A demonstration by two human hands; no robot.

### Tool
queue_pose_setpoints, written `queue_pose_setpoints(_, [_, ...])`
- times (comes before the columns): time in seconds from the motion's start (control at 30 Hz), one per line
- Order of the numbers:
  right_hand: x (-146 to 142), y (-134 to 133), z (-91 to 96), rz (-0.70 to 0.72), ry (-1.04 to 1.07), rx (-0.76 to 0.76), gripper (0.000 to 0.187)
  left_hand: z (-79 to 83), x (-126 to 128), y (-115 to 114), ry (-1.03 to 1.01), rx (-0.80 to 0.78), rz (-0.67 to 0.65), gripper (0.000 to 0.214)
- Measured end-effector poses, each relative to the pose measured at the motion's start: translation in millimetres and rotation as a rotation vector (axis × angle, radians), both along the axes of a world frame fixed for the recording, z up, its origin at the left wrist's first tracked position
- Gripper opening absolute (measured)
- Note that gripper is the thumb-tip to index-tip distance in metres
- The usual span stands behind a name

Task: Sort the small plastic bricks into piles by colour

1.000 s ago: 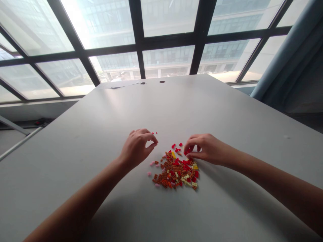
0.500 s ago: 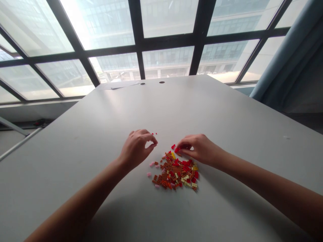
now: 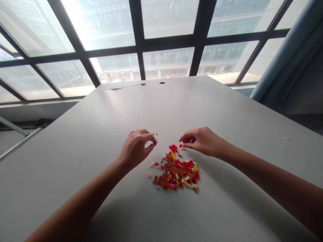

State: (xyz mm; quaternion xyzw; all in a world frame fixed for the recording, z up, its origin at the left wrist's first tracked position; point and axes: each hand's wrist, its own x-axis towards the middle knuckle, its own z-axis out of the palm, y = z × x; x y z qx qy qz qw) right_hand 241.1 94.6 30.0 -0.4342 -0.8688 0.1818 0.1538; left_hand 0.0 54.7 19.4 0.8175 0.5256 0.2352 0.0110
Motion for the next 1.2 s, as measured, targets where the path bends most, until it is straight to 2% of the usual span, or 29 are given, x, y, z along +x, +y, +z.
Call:
queue_pose_setpoints(0.13, [6.5, -3.8, -6.1, 0.023, 0.008, -0.031, 0.012, -0.5, 0.1, -0.2, 0.002, 0.011, -0.006, 0.007])
queue_pose_setpoints(0.27, [10.0, -8.8, -4.3, 0.086, -0.020, -0.134, 0.011, 0.3, 0.9, -0.7, -0.001, -0.002, -0.005, 0.007])
queue_pose_setpoints(0.33, [9.1, -9.2, -3.3, 0.081, -0.014, -0.108, 0.010, 0.9, 1.4, -1.0, 0.001, -0.007, -0.007, 0.008])
queue_pose_setpoints(0.5, [4.0, -7.3, -9.9, 0.028, -0.004, 0.068, 0.009, 1.7, 1.0, -0.8, 0.010, -0.006, -0.012, 0.008])
queue_pose_setpoints(0.7, [10.5, -7.0, -3.6, 0.159, -0.127, -0.013, 0.014, 0.0, 0.3, -0.1, 0.016, 0.004, -0.009, 0.008])
queue_pose_setpoints(0.77, [10.3, -5.3, -0.7, 0.113, -0.114, -0.017, 0.013, 0.1, 0.7, -0.3, 0.018, 0.004, -0.006, 0.008])
queue_pose_setpoints(0.87, [4.2, -1.4, -1.3, 0.018, -0.063, -0.064, 0.026, 1.5, 1.5, -1.0, 0.018, -0.009, 0.001, 0.008])
queue_pose_setpoints(0.97, [-5.2, 1.3, -4.3, 0.040, -0.054, -0.135, 0.042, 3.1, 1.6, -1.4, 0.013, -0.017, 0.004, 0.009])
queue_pose_setpoints(1.2, [-21.4, 1.3, -9.2, 0.074, -0.025, -0.102, 0.027, 3.5, 0.8, -1.4, 0.016, -0.016, 0.014, 0.008])
